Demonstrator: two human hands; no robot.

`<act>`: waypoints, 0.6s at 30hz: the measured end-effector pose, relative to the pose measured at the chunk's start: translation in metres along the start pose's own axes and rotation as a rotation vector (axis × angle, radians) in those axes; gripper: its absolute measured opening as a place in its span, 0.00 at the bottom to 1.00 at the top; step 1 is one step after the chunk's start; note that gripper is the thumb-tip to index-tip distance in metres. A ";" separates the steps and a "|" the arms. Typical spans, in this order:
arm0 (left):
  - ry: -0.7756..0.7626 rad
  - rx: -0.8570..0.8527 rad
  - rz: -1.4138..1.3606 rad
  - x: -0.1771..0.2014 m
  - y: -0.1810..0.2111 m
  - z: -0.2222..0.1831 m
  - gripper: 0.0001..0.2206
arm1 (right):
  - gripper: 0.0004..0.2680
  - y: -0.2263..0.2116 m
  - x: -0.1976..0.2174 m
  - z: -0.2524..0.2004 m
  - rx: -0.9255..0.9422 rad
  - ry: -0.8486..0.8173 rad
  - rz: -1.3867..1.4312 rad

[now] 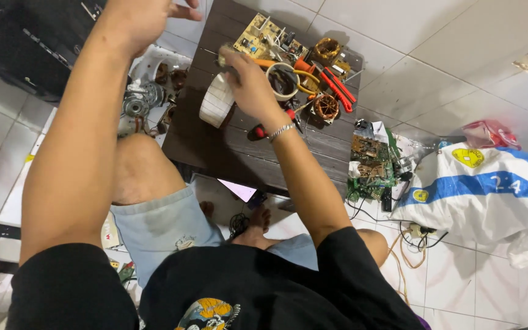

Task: The person sits on the floor and wraps white tape around a copper-wound coil, rotating the coil and pressing the tape down to secure the winding. They then handle small wire ends and continue taping the coil.

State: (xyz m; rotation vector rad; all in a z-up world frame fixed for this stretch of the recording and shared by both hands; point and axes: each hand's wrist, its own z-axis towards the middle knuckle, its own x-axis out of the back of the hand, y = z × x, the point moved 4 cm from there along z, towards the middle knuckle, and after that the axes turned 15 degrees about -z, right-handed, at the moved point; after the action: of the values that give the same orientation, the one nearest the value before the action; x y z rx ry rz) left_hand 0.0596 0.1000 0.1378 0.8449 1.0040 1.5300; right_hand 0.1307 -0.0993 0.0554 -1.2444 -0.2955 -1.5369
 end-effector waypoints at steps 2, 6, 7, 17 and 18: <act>0.034 0.022 -0.069 -0.005 0.005 -0.001 0.08 | 0.12 -0.001 -0.004 0.013 0.019 -0.126 0.001; 0.140 -0.059 0.083 -0.007 0.018 -0.009 0.15 | 0.03 -0.016 0.000 0.029 0.132 -0.143 -0.036; 0.147 -0.058 0.085 -0.009 0.019 -0.010 0.15 | 0.03 -0.019 0.001 0.029 0.137 -0.147 -0.033; 0.276 0.080 -0.024 -0.013 0.004 -0.002 0.15 | 0.12 -0.012 0.008 0.040 0.132 -0.410 0.359; 0.275 0.078 -0.099 -0.013 0.003 0.001 0.13 | 0.09 -0.020 0.012 0.039 0.168 -0.460 0.187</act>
State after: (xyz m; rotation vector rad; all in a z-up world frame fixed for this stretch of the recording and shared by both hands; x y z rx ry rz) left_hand 0.0614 0.0867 0.1409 0.6386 1.2930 1.5572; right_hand 0.1368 -0.0700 0.0897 -1.4378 -0.5766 -1.0338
